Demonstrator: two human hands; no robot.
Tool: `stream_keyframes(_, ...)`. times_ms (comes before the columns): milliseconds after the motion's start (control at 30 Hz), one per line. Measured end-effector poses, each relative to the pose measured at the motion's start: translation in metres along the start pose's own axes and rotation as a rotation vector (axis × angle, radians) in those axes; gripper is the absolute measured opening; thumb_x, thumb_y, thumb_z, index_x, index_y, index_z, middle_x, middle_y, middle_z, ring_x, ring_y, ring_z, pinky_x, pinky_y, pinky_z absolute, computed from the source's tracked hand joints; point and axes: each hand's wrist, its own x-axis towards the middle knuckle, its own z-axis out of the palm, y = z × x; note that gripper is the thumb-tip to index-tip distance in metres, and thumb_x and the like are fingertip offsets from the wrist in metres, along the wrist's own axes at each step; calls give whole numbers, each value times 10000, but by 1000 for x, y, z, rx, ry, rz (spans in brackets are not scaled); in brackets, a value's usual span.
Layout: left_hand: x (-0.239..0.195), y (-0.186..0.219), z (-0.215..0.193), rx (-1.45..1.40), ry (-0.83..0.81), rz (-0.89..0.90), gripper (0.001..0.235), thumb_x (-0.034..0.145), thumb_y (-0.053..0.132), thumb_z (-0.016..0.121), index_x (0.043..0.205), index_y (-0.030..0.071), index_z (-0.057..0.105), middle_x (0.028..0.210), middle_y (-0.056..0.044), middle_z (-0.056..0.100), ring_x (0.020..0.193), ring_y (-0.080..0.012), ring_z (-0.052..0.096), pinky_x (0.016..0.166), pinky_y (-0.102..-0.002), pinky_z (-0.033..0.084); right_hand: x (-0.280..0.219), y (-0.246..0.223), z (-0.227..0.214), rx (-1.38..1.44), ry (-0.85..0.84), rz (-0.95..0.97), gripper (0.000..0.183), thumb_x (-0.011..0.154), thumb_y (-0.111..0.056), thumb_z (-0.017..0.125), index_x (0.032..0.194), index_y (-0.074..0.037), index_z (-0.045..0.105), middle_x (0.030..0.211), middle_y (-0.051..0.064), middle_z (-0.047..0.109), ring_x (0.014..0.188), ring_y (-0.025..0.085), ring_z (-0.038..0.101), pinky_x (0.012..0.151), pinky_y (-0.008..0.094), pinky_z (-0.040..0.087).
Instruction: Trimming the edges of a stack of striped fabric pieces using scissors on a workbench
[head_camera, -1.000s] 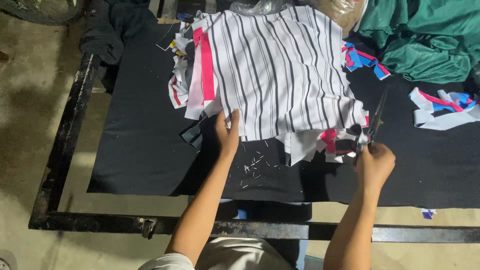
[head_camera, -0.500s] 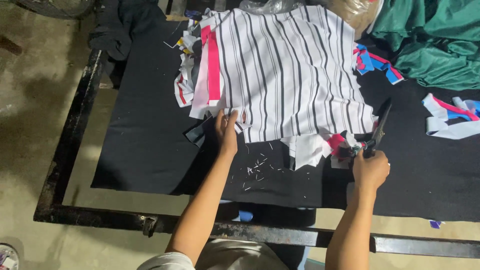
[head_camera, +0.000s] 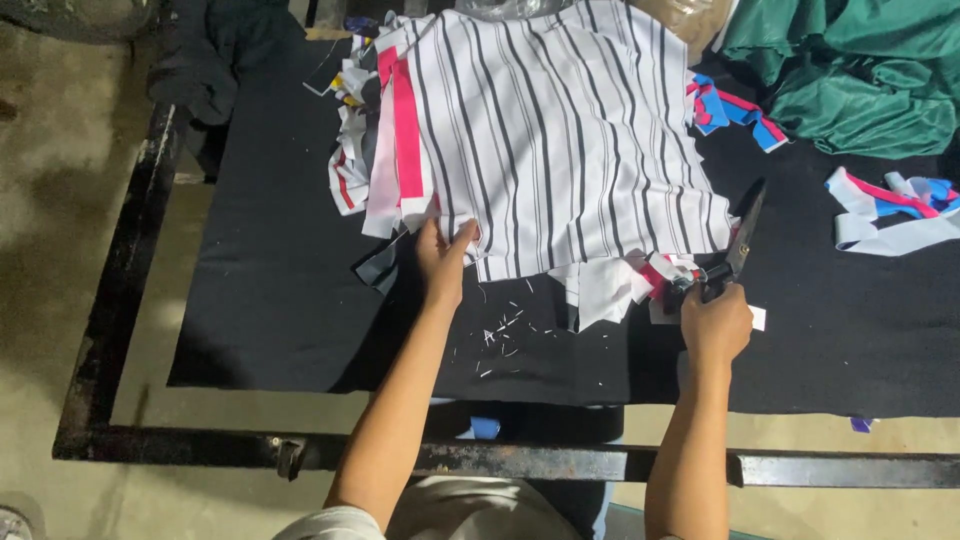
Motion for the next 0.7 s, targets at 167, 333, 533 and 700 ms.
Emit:
stream_keyframes(167,5,-11,2,-70,-19,-70,374,820,179,890,1132,117,692,982,-33,675,974,-149,678,926,-343,544,-4,-12,-10,-33,-38,38,336,971,-180,711,1138,111,697,778,252,709,753,406,747,617,504,586)
stream_keyframes(333,6,-3,1,-86,-28,-113,371,827,197,893,1132,112,700,1000,-38,682,994,-145,671,933,-342,531,-6,-17,-12,-53,-69,62,371,969,-215,705,1158,105,691,850,289,718,834,453,744,684,556,593)
stream_keyframes(533,10,0,0,-115,10,-79,349,853,229,881,1116,140,670,1075,-34,642,1095,-155,607,1020,-384,458,-5,-19,-12,-56,-63,50,364,970,-216,713,1146,102,700,850,281,717,840,447,746,699,532,595)
stream_keyframes(700,-16,50,7,-119,-1,3,339,857,141,845,1124,111,638,1085,-43,592,1129,-143,547,1063,-382,437,-4,-14,-5,-100,-53,27,367,975,-247,717,1134,83,705,852,266,715,844,450,744,694,542,596)
